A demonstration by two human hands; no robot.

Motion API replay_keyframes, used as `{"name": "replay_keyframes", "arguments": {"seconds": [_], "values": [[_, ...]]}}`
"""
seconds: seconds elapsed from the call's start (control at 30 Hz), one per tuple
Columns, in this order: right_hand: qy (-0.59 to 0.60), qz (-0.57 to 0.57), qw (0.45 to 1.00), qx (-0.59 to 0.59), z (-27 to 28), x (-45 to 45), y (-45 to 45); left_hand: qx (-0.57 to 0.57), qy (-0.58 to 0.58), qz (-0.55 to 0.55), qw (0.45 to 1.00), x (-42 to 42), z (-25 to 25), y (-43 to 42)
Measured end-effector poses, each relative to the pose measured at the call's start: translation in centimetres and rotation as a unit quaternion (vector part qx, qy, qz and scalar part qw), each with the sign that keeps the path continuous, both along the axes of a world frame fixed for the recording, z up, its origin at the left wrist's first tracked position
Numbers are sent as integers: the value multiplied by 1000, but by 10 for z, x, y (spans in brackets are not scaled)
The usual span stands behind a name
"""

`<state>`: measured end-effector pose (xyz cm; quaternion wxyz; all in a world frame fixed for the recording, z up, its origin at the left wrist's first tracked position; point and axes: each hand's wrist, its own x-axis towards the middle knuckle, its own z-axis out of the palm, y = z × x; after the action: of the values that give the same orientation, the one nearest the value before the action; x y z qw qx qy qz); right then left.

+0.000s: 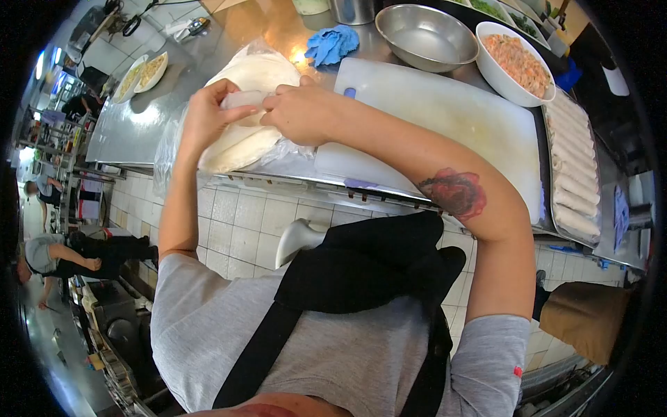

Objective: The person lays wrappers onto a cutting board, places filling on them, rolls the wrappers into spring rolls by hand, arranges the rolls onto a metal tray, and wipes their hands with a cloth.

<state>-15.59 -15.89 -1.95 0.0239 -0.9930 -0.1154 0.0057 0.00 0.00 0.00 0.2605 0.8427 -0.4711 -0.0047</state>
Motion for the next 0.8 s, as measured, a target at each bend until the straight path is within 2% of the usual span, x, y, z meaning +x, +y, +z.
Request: {"name": "replay_keyframes", "arguments": {"seconds": [0.07, 0.17, 0.27, 0.3, 0.37, 0.47, 0.5, 0.57, 0.67, 0.77, 0.8], "values": [[-6, -9, 1000, 25, -1, -1, -1, 36, -43, -4, 998, 10, 18, 10], [4, -24, 999, 38, 12, 0, 0, -96, -70, 36, 992, 77, 34, 32], [-77, 1, 996, 38, -8, -3, -4, -220, -43, 111, 968, 115, 71, 61], [-43, -9, 998, 35, -4, -4, -2, -243, -35, 146, 958, 129, 84, 70], [25, -28, 999, 25, 9, -4, 3, -282, -11, 147, 948, 179, 105, 97], [41, -17, 997, 56, 4, 1, -2, -283, 22, 178, 942, 264, 147, 131], [55, -25, 996, 63, 6, 3, -2, -308, 31, 194, 931, 195, 163, 111], [83, -45, 993, 74, 18, 3, -4, -210, 11, 159, 965, 180, 195, 105], [-49, -98, 985, 130, 39, -9, 2, -90, -60, 160, 981, 87, 214, 62], [-252, -72, 937, 231, 43, -9, 6, -12, -108, 41, 993, 70, 213, 36], [-300, -72, 918, 248, 48, -9, 9, -2, -86, -1, 996, 59, 213, 26]]}}
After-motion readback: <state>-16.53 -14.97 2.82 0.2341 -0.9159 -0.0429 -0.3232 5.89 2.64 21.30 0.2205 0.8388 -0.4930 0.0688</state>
